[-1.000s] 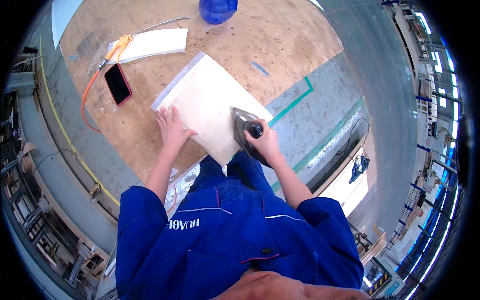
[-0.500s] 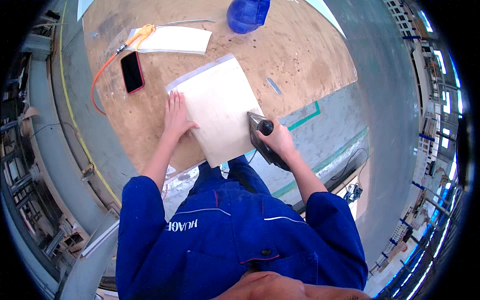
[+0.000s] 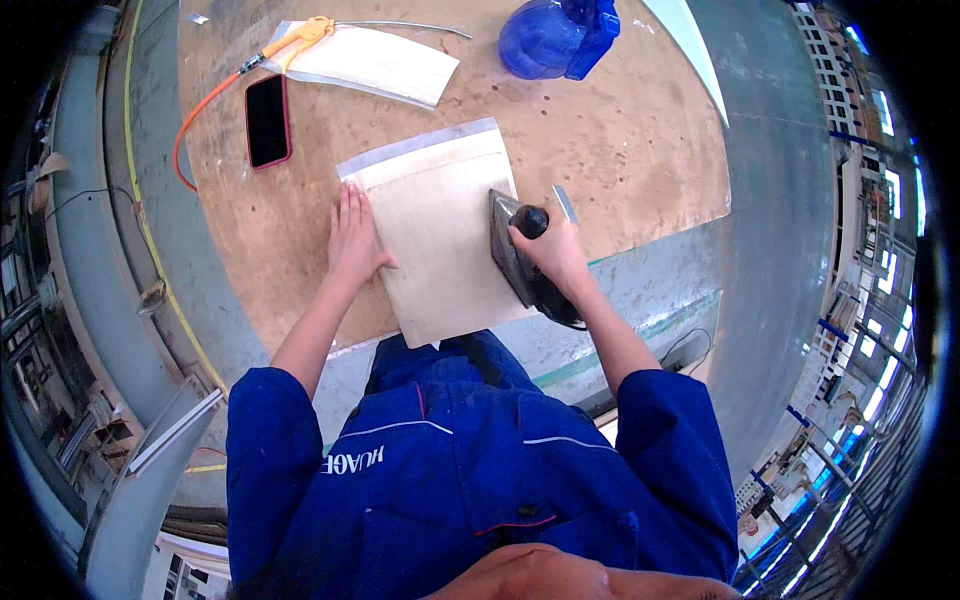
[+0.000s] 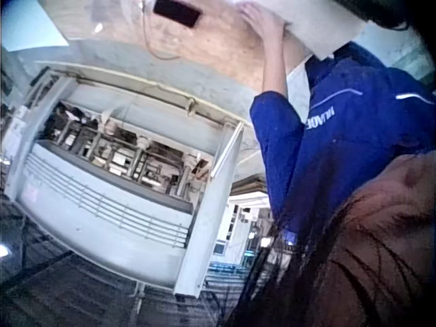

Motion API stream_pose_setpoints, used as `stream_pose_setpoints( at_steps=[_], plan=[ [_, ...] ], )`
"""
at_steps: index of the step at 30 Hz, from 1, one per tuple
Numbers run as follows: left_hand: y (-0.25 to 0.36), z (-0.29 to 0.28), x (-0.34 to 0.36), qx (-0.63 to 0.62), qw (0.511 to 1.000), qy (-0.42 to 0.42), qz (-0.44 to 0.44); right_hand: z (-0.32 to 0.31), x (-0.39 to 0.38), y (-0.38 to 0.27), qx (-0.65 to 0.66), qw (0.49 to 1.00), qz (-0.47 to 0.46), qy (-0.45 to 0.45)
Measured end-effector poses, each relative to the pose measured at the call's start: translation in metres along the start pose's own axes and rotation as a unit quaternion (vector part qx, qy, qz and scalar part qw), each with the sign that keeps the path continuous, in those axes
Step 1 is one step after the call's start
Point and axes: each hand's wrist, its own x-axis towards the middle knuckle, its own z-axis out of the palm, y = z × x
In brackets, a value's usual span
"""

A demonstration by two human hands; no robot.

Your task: The person sprays liquid onto a wooden board, presses an iron onto the surface, and then trims the edges of a thin strip with a small blade.

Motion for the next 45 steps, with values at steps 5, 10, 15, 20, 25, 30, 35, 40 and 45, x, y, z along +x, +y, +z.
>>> stream_pose_setpoints(
  at_steps=[5,10,15,20,25,30,35,40,45],
  plan=[
    [0.000,0.003,0.001,-0.032,0.999,-0.018,-0.008,-0.007,0.026,-0.018,-0.016,1.000,0.006,0.002],
    [-0.005,0.007,-0.001,-0.045,0.999,0.009,0.021,-0.010,0.058,-0.035,-0.028,1.000,0.012,0.000],
    [-0.004,0.004,-0.002,-0.044,0.999,0.001,0.022,-0.011,0.093,-0.051,-0.045,0.999,-0.018,0.018],
    [-0.005,0.006,-0.003,-0.023,1.000,0.006,0.015,-0.010,0.141,-0.076,-0.043,0.998,-0.045,-0.016],
    [-0.002,0.002,-0.005,0.011,1.000,0.019,-0.004,-0.004,0.142,-0.085,-0.097,0.986,-0.119,0.061],
    [-0.004,0.025,-0.029,-0.029,0.992,0.118,-0.044,0.023,0.093,-0.049,-0.081,0.995,-0.053,0.005],
    [-0.019,0.059,-0.105,-0.044,0.983,0.174,-0.031,0.050,-0.018,-0.049,-0.099,0.990,-0.093,-0.043],
    [-0.010,0.080,-0.175,-0.120,0.974,0.191,-0.022,0.061,-0.062,-0.072,-0.173,0.975,-0.110,-0.087],
    [0.008,0.091,-0.189,-0.311,0.948,-0.044,-0.052,0.064,-0.028,-0.096,-0.168,0.973,-0.131,-0.090]
  ],
)
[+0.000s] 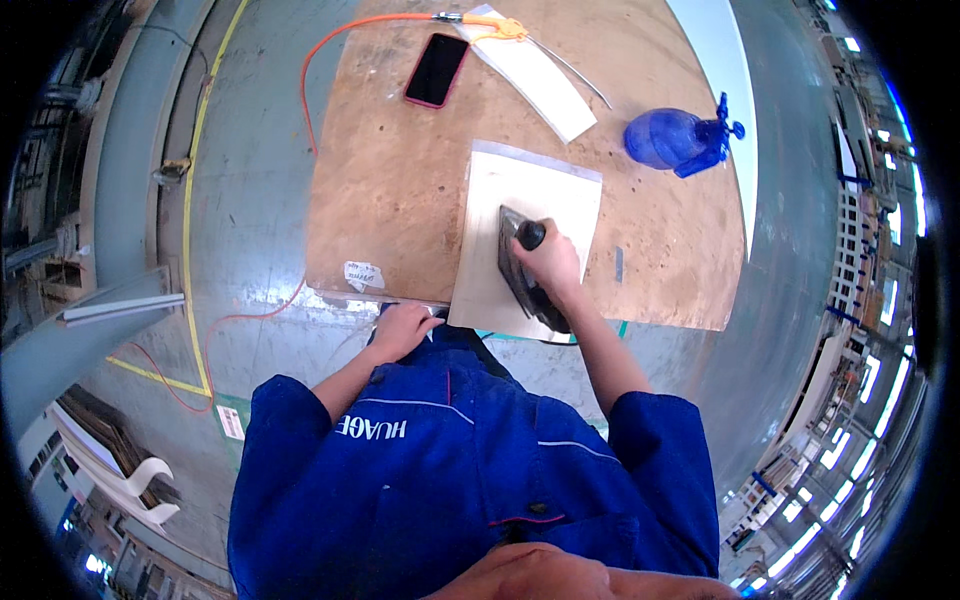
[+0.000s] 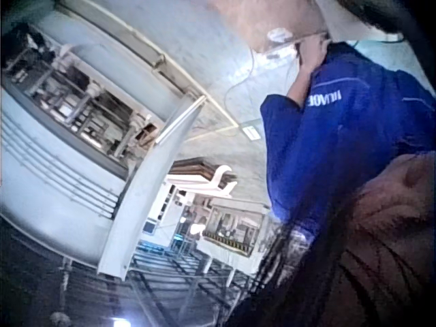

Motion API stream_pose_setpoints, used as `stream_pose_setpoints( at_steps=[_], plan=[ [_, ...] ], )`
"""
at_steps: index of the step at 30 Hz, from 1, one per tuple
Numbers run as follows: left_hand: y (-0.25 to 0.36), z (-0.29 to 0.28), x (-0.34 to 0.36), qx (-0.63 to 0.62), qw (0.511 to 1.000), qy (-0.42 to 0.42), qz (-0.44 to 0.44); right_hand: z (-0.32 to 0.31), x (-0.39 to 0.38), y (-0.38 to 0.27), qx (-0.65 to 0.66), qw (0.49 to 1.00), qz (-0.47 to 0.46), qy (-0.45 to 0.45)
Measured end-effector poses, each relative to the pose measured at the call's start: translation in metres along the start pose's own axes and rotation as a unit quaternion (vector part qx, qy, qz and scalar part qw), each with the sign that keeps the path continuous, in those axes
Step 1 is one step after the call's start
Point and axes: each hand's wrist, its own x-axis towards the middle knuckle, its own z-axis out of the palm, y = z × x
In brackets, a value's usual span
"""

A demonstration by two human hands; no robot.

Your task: The person sprays liquid onto a wooden board, presses an iron onto the surface, and then trims the edges of a thin strip with a small blade.

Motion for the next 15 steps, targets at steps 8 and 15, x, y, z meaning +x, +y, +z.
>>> stream_pose_setpoints(
  at_steps=[8,15],
  plan=[
    [-0.027,0.083,0.037,-0.431,0.900,-0.056,0.033,-0.005,0.079,-0.026,0.002,0.989,-0.147,0.026],
    [-0.047,0.156,0.083,-0.529,0.846,0.057,0.020,-0.006,0.139,0.014,-0.036,0.979,-0.163,0.116]
  ],
)
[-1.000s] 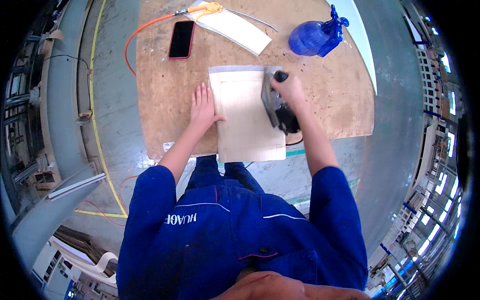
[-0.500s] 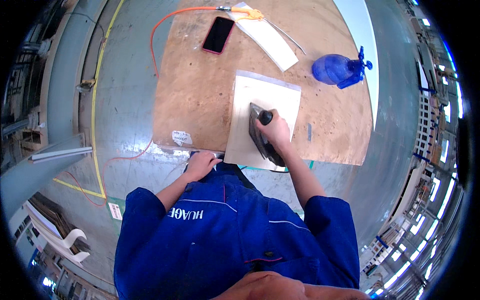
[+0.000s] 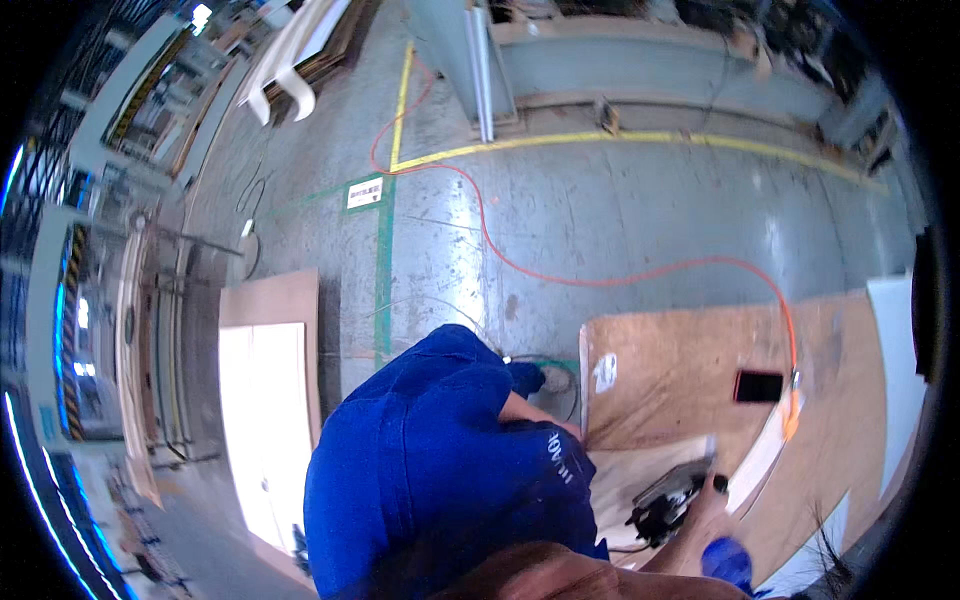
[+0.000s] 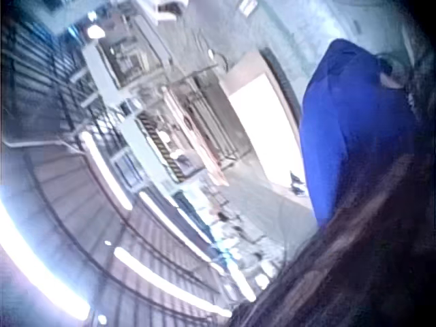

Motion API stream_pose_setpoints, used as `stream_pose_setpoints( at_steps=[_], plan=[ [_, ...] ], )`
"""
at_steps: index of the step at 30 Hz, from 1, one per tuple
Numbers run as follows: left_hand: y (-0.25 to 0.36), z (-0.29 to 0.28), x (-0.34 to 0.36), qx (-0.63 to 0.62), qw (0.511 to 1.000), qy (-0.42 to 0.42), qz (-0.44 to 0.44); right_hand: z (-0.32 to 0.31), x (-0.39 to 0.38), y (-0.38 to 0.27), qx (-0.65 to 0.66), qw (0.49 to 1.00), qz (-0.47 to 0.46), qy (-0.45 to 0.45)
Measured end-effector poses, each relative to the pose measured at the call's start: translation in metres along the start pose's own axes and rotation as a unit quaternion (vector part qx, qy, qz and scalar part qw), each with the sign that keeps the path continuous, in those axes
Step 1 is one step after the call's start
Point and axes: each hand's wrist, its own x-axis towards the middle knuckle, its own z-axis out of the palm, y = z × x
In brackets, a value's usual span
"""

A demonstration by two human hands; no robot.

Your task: The person sprays liquid onto a wooden board, presses an iron onto the surface, and then trims the edges of a thin strip with a small blade.

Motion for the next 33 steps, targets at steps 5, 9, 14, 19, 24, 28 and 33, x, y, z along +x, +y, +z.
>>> stream_pose_setpoints(
  at_steps=[5,9,14,19,24,28,33],
  plan=[
    [0.024,0.003,-0.017,0.044,0.997,0.054,0.028,-0.010,-0.001,-0.028,-0.007,0.996,-0.069,-0.056],
    [0.037,0.018,-0.039,0.023,0.992,0.122,0.021,-0.017,-0.054,-0.065,-0.072,0.992,-0.086,-0.055],
    [0.011,0.015,-0.020,-0.038,0.993,0.112,0.016,0.007,-0.105,-0.057,0.170,0.972,-0.092,-0.132],
    [0.039,0.006,-0.037,0.023,0.995,0.081,-0.049,-0.001,-0.162,-0.107,-0.030,0.988,0.038,-0.147],
    [0.050,-0.011,-0.041,0.055,0.997,0.038,-0.043,0.001,-0.177,-0.110,-0.008,0.988,0.077,-0.136],
    [0.070,-0.026,-0.028,0.137,0.987,-0.026,-0.081,-0.001,-0.153,-0.133,-0.036,0.980,0.115,-0.161],
    [0.055,-0.034,-0.038,0.088,0.991,-0.077,-0.067,0.007,-0.122,-0.152,-0.019,0.975,0.167,-0.145]
  ],
)
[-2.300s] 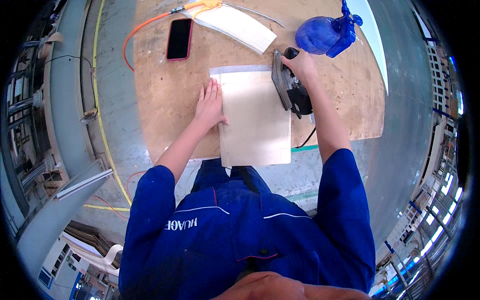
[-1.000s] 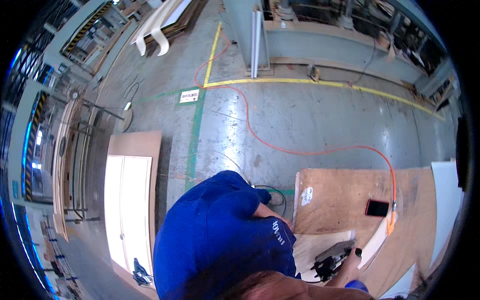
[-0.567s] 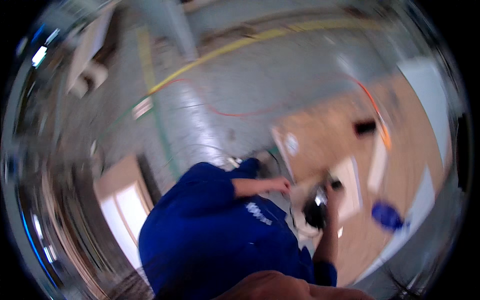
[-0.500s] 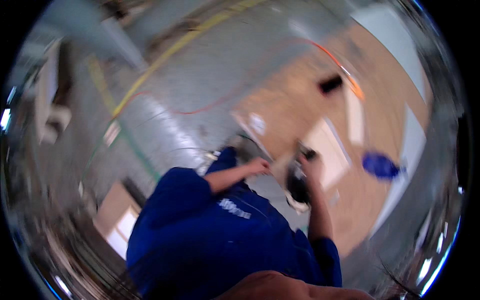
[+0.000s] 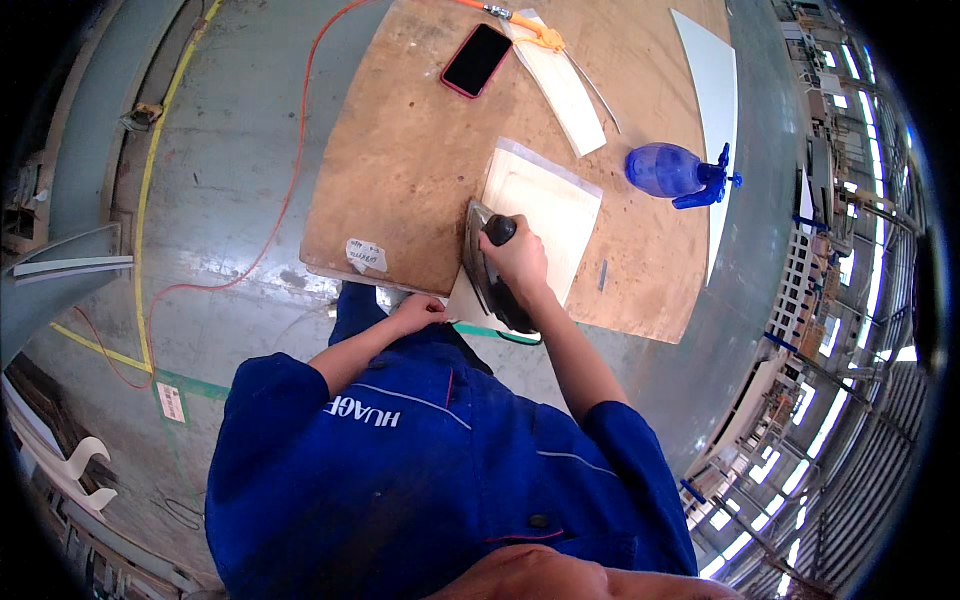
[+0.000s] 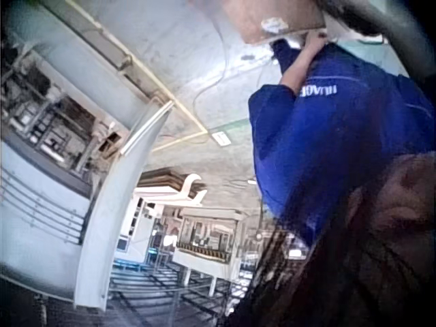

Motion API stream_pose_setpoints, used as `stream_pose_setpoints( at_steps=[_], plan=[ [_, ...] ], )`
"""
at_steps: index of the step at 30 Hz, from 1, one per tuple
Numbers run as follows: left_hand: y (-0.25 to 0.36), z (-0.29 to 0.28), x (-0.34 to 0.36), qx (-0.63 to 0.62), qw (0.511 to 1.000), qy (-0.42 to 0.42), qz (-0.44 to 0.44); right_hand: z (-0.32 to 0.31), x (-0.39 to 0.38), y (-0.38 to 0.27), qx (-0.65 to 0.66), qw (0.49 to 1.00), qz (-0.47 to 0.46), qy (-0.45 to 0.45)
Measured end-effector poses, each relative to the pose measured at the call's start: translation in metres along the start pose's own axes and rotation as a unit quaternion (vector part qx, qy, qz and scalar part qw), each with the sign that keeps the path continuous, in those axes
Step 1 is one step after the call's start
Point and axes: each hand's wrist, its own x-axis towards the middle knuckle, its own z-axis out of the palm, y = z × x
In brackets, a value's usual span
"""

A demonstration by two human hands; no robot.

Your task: The person sprays liquid onto a wooden board, presses an iron onto the surface, and then trims the edges of a thin strip with a small blade.

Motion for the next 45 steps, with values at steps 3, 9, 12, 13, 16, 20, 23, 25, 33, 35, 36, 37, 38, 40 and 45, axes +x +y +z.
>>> stream_pose_setpoints(
  at_steps=[3,9,12,13,16,20,23,25,33,35,36,37,38,40,45],
  plan=[
    [0.018,0.004,-0.003,0.044,0.999,-0.007,-0.001,-0.010,0.017,0.010,0.022,1.000,0.000,0.019],
    [0.008,0.002,0.000,0.052,0.998,0.015,0.014,-0.028,0.060,-0.009,0.038,0.998,0.016,0.045],
    [-0.005,0.008,0.003,0.031,0.999,0.012,0.006,-0.034,0.084,-0.004,0.040,0.997,0.019,0.066],
    [-0.008,0.010,0.003,0.026,1.000,0.009,0.009,-0.035,0.093,0.001,0.035,0.996,0.027,0.073],
    [-0.011,0.008,0.007,0.033,0.999,0.013,0.004,-0.046,0.114,-0.003,0.045,0.993,0.006,0.108],
    [-0.013,0.008,0.004,-0.010,1.000,0.008,0.013,-0.053,0.124,-0.010,-0.001,0.992,0.007,0.129],
    [-0.011,0.008,-0.003,-0.037,0.999,-0.013,-0.008,-0.045,0.109,-0.005,0.027,0.989,-0.018,0.143],
    [-0.010,0.004,-0.004,-0.077,0.996,-0.030,-0.016,-0.026,0.091,0.010,0.046,0.991,-0.019,0.121],
    [0.020,-0.005,-0.015,-0.108,0.987,-0.039,-0.116,0.022,-0.021,0.016,0.034,0.997,-0.007,0.064],
    [0.015,-0.006,-0.012,-0.108,0.988,-0.037,-0.105,0.027,-0.035,0.020,0.034,0.997,-0.007,0.064],
    [0.011,-0.009,-0.009,-0.094,0.990,-0.040,-0.097,0.029,-0.040,0.021,0.039,0.997,-0.002,0.063],
    [0.007,-0.010,-0.006,-0.080,0.992,-0.044,-0.088,0.029,-0.045,0.023,0.044,0.997,0.002,0.063],
    [0.010,-0.011,-0.007,-0.062,0.993,-0.055,-0.088,0.028,-0.050,0.026,0.053,0.997,0.005,0.063],
    [0.017,-0.009,-0.003,-0.035,0.994,-0.063,-0.078,0.025,-0.055,0.032,0.070,0.996,0.007,0.063],
    [0.025,-0.007,0.001,-0.001,0.996,-0.061,-0.063,0.027,-0.058,0.053,0.086,0.993,0.025,0.082]
  ],
)
